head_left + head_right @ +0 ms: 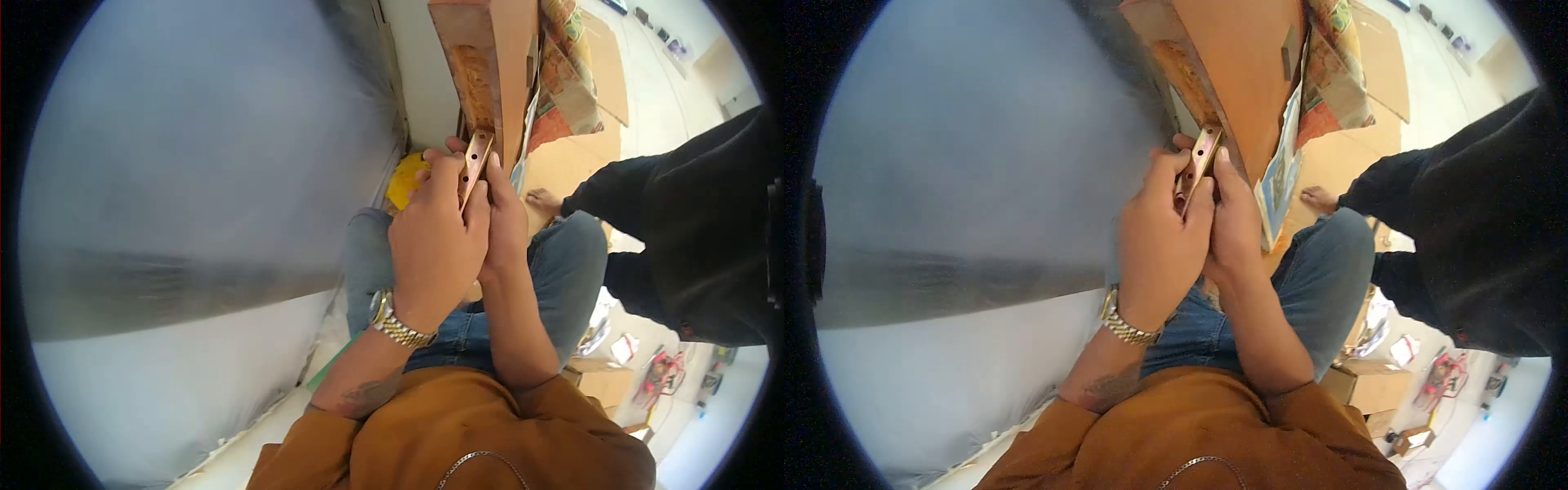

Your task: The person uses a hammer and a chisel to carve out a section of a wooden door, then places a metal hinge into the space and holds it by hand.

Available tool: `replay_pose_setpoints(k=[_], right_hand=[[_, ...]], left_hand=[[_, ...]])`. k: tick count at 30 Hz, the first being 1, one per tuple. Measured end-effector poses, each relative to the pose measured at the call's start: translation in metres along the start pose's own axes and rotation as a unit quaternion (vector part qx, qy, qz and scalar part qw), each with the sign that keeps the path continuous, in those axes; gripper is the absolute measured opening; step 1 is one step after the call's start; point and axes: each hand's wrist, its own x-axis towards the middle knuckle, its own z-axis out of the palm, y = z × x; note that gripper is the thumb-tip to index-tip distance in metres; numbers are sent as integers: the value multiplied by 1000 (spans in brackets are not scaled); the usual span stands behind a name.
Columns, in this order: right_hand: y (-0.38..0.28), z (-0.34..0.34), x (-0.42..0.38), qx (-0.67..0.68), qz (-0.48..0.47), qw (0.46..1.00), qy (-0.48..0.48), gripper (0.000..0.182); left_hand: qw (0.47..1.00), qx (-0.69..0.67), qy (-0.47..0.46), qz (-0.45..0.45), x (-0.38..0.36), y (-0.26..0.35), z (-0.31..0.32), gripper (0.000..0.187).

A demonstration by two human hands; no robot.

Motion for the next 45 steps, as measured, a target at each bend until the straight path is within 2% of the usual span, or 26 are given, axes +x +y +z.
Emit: replay_pose_setpoints(k=[3,5,8,12,15,17,21,22,24,28,31,33,37,41,43,45], right_hand=[[2,8,-4,-11,-15,1000,4,51],[2,23,-9,-3,-39,999,28,47],[0,50,-25,-5,-53,999,6,49],[-5,60,-15,-2,-41,999,0,50],[-8,40,-5,-43,-48,996,-61,51],[-11,38,1,-40,-47,996,-57,51],[-10,33,3,-20,-46,996,-74,51],[-10,38,3,-21,-46,996,-73,51],[-9,52,2,5,-66,998,12,50],[-14,47,3,-18,-56,998,5,50],[-15,44,3,-26,-58,998,-7,51],[-14,40,2,-7,-88,986,-142,48],[-14,33,10,57,-46,994,-76,52],[-14,46,0,46,-62,993,-86,51],[-14,35,1,62,-36,986,-152,46],[-12,32,-8,30,-27,991,-126,46]], left_hand=[[994,-109,-20,-23,6,15,-19,17],[996,-80,-35,20,3,-3,-17,20],[991,-129,-12,22,-5,16,-45,19],[993,-99,15,58,7,13,-46,17],[991,-109,31,72,14,11,-37,17],[993,-103,18,46,17,10,-33,15],[992,-108,29,61,19,10,-29,14],[991,-110,36,62,20,11,-28,13],[991,-111,44,61,21,12,-27,12],[994,-90,33,50,24,16,-28,13],[996,-68,35,36,23,21,-27,14],[998,-49,39,20,21,23,-26,15],[999,-44,28,16,23,19,-26,18],[999,-37,21,19,19,19,-27,22],[998,-58,20,29,16,15,-26,22],[996,-75,18,40,9,10,-31,22]])
